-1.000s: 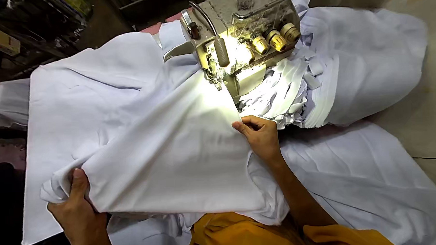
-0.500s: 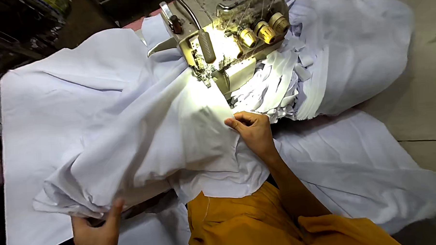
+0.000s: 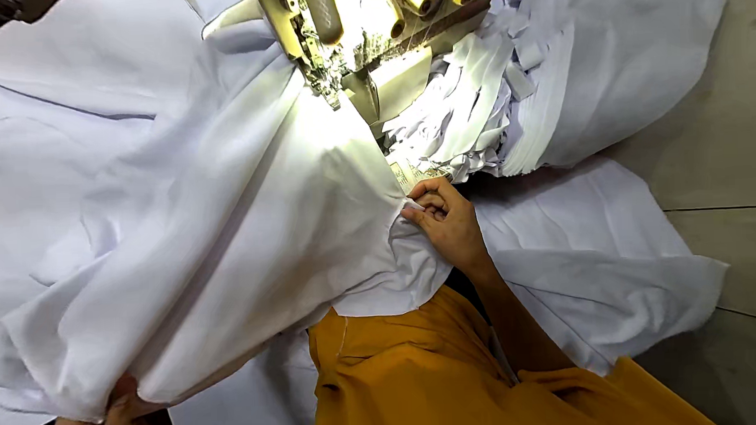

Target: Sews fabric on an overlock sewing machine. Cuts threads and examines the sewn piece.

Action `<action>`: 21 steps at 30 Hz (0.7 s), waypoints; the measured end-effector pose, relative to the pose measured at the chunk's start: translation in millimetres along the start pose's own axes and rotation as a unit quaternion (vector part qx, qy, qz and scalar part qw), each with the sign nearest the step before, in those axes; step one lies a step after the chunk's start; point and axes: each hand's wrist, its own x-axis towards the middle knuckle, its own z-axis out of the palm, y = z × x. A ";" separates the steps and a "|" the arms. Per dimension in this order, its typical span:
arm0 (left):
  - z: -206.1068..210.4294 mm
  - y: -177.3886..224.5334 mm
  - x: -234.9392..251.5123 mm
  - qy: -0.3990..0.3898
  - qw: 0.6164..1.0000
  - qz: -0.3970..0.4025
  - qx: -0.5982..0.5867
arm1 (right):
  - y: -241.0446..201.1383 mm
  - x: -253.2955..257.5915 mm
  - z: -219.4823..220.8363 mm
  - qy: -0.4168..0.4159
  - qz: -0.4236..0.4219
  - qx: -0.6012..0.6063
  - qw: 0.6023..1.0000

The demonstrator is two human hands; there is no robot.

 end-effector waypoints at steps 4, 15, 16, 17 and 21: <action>-13.8 5.1 15.5 -0.041 0.999 0.009 0.012 | 2.1 0.1 1.2 -0.002 -0.057 0.011 0.998; -25.4 8.2 30.2 -0.070 0.997 -0.012 0.027 | 3.2 1.7 8.6 0.000 -0.030 0.025 0.999; -28.0 6.5 32.5 -0.072 0.997 -0.011 0.026 | 2.3 2.6 9.4 -0.002 -0.018 0.024 1.000; -31.0 4.1 34.6 -0.077 0.997 -0.009 0.025 | 0.9 3.4 10.0 -0.007 -0.003 0.021 1.000; -31.7 5.8 37.6 -0.090 0.995 -0.014 0.032 | -7.9 4.7 7.0 -0.040 0.049 0.006 0.998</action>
